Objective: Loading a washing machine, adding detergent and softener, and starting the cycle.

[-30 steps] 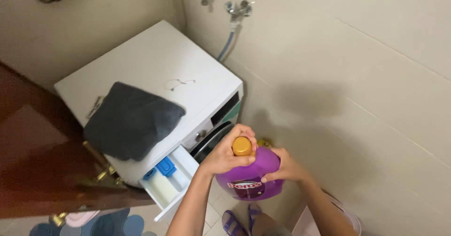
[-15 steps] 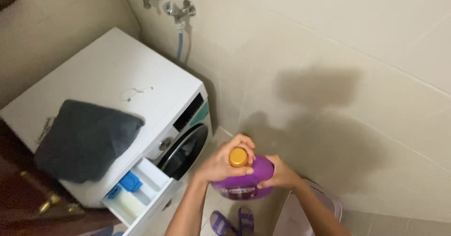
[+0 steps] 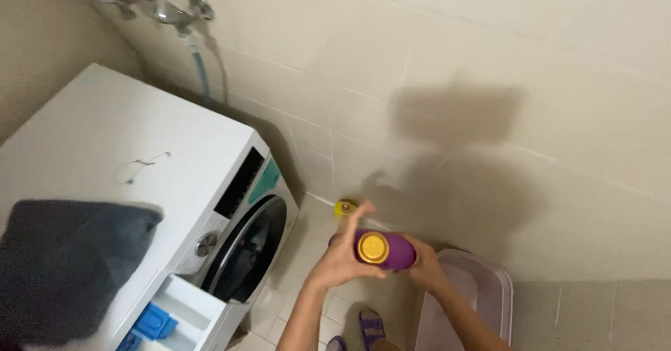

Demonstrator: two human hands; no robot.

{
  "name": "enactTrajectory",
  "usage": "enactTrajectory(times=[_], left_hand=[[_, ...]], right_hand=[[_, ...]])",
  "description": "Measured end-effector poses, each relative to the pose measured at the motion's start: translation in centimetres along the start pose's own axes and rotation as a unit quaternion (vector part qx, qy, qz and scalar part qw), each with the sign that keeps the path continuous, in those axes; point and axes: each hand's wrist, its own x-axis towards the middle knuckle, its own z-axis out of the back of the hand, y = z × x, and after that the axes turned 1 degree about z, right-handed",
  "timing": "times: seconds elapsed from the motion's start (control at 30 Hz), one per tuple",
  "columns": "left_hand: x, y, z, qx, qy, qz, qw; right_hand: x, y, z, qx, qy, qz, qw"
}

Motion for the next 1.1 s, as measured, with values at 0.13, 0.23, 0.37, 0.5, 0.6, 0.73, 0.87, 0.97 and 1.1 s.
enactTrajectory(times=[0.13, 0.23, 0.37, 0.5, 0.6, 0.73, 0.87, 0.97, 1.1], left_hand=[[-0.8, 12.4, -1.2, 0.116, -0.047, 0.060, 0.990], [-0.3, 18.5, -3.0, 0.030, -0.059, 0.153, 0.986], [-0.1, 26.8, -5.4, -0.089, -0.041, 0.151, 0.984], [0.8, 33.6, -7.6, -0.022, -0.059, 0.042, 0.997], [1.9, 38.4, -9.1, 0.013, -0.064, 0.017, 0.998], [3.1, 44.7, -11.4, 0.021, -0.046, 0.035, 0.998], [4.1, 52.3, -14.0, 0.035, -0.046, 0.040, 0.997], [5.1, 57.5, -15.5, 0.042, -0.068, 0.027, 0.996], [6.0, 61.0, -16.3, 0.021, -0.060, 0.018, 0.998]], right_hand=[[0.5, -3.2, -0.6, 0.036, -0.007, -0.079, 0.996], [1.7, -7.6, -1.5, 0.042, -0.041, 0.000, 0.998], [2.1, -15.1, -3.2, 0.055, -0.061, -0.110, 0.991], [2.6, -20.6, -4.0, -0.002, -0.089, -0.099, 0.991], [3.4, -24.9, -4.7, -0.019, -0.107, -0.117, 0.987], [4.9, -32.2, -5.1, 0.023, -0.117, -0.081, 0.989], [6.9, -40.2, -6.0, -0.029, -0.111, -0.082, 0.990], [9.1, -47.5, -7.1, -0.127, -0.126, -0.063, 0.982], [10.2, -51.4, -8.8, -0.096, -0.161, -0.048, 0.981]])
